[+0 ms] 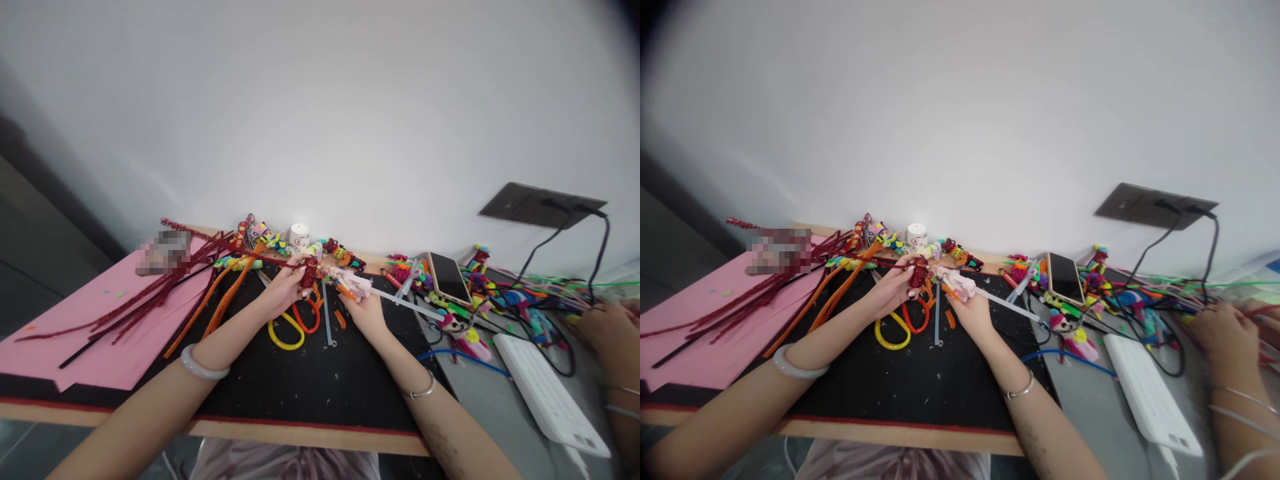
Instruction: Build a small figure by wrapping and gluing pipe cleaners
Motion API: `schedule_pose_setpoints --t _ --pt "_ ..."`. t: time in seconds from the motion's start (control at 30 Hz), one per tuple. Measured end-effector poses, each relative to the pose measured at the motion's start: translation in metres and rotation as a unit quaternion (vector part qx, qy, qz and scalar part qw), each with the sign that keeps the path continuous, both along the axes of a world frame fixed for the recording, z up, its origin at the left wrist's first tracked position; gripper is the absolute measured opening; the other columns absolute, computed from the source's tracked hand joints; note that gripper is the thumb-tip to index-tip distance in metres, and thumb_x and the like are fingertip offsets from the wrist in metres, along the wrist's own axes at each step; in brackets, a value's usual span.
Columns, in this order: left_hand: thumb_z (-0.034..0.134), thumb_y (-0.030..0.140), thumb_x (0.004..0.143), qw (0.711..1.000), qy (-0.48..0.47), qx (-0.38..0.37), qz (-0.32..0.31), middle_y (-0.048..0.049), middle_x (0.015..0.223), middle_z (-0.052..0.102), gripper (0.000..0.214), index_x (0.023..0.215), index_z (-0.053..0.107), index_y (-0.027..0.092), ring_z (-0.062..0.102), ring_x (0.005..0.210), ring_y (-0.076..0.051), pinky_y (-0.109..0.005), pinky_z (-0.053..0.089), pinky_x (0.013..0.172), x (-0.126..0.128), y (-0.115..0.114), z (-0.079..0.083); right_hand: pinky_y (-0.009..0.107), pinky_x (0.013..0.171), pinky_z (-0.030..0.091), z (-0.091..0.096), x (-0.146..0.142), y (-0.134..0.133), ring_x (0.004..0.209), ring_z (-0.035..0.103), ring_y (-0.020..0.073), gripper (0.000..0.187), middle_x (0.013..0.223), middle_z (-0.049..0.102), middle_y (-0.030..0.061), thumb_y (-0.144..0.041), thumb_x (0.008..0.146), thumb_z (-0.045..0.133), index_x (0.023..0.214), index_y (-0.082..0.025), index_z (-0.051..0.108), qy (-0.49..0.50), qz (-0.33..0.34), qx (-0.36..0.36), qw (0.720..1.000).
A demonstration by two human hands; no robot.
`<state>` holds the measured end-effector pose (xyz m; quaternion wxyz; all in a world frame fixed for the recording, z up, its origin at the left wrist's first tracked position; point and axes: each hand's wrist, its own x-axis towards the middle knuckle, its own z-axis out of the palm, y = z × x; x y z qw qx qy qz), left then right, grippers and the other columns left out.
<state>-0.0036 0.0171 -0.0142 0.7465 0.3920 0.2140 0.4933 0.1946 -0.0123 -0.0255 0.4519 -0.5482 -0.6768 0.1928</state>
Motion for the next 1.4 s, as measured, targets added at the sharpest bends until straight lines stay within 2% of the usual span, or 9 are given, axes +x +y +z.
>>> schedule_pose_setpoints --t 0.33,0.43,0.57,0.77,0.9,1.03,1.2,1.33,1.4 --pt "0.055 0.025 0.084 1.000 0.015 0.001 -0.001 0.0026 0.075 0.049 0.024 0.107 0.047 0.028 0.045 0.049 -0.005 -0.019 0.038 0.049 0.000 -0.003 0.006 0.033 0.079 0.049 0.002 0.001 0.001 0.087 0.065 0.0233 0.025 0.095 0.070 0.0069 -0.031 0.077 0.054 0.095 -0.019 0.067 -0.066 -0.001 0.048 0.997" --pt "0.054 0.025 0.085 1.000 0.020 0.003 0.003 0.0037 0.071 0.047 0.023 0.107 0.047 0.028 0.044 0.049 -0.005 -0.019 0.038 0.049 0.000 -0.002 0.006 0.029 0.069 0.048 0.007 0.001 0.000 0.075 0.064 0.0203 0.021 0.083 0.069 0.0050 -0.034 0.081 0.052 0.090 -0.020 0.065 -0.116 -0.029 0.027 0.992" --pt "0.055 0.024 0.084 0.999 0.017 0.022 0.027 0.0037 0.070 0.046 0.024 0.107 0.048 0.027 0.044 0.050 -0.005 -0.018 0.039 0.048 0.002 0.000 0.004 0.026 0.056 0.040 0.012 0.001 -0.004 0.068 0.061 0.0189 0.018 0.081 0.065 0.0045 -0.034 0.083 0.049 0.090 -0.021 0.060 -0.263 -0.090 -0.019 0.960" --pt "0.057 0.031 0.082 0.987 0.086 0.096 0.095 0.0035 0.071 0.047 0.028 0.108 0.048 0.025 0.047 0.048 -0.006 -0.019 0.040 0.047 0.003 -0.001 0.004 0.032 0.071 0.039 0.009 0.000 -0.005 0.090 0.054 0.0269 0.035 0.095 0.062 0.0122 -0.030 0.075 0.056 0.107 -0.016 0.055 -0.396 -0.133 -0.011 0.909" --pt "0.054 0.034 0.084 0.965 0.161 0.156 0.135 0.0000 0.081 0.051 0.027 0.108 0.050 0.023 0.048 0.049 -0.006 -0.020 0.042 0.049 0.004 -0.004 0.004 0.041 0.082 0.035 0.011 -0.007 -0.008 0.100 0.046 0.0318 0.050 0.107 0.058 0.0145 -0.029 0.069 0.057 0.116 -0.015 0.049 -0.381 -0.150 0.007 0.912" --pt "0.054 0.029 0.083 0.956 0.185 0.173 0.148 -0.0029 0.086 0.053 0.024 0.106 0.056 0.022 0.046 0.050 -0.008 -0.023 0.041 0.050 0.007 -0.009 0.005 0.043 0.091 0.029 0.021 -0.015 -0.015 0.109 0.041 0.0310 0.051 0.116 0.053 0.0132 -0.027 0.068 0.056 0.116 -0.017 0.046 -0.317 -0.084 0.069 0.942" --pt "0.057 0.021 0.079 0.944 0.218 0.198 0.148 -0.0041 0.092 0.052 0.022 0.100 0.064 0.023 0.043 0.053 -0.010 -0.027 0.043 0.061 0.010 -0.017 0.010 0.036 0.084 0.035 0.026 -0.017 -0.021 0.091 0.050 0.0228 0.026 0.091 0.057 0.0067 -0.029 0.068 0.058 0.090 -0.018 0.051 -0.228 0.037 0.139 0.963" --pt "0.057 0.020 0.079 0.917 0.268 0.257 0.146 -0.0045 0.092 0.052 0.020 0.097 0.066 0.024 0.048 0.064 -0.015 -0.029 0.042 0.072 0.010 -0.021 0.015 0.032 0.073 0.037 0.023 -0.017 -0.025 0.074 0.049 0.0184 0.010 0.071 0.052 0.0016 -0.026 0.072 0.054 0.071 -0.021 0.046 -0.202 0.070 0.178 0.960" --pt "0.056 0.021 0.080 0.911 0.278 0.272 0.138 -0.0041 0.091 0.051 0.021 0.098 0.066 0.025 0.048 0.062 -0.014 -0.029 0.042 0.071 0.010 -0.022 0.015 0.031 0.070 0.036 0.023 -0.018 -0.027 0.069 0.048 0.0170 0.011 0.067 0.049 0.0007 -0.022 0.076 0.048 0.066 -0.022 0.043 -0.189 0.072 0.180 0.963"
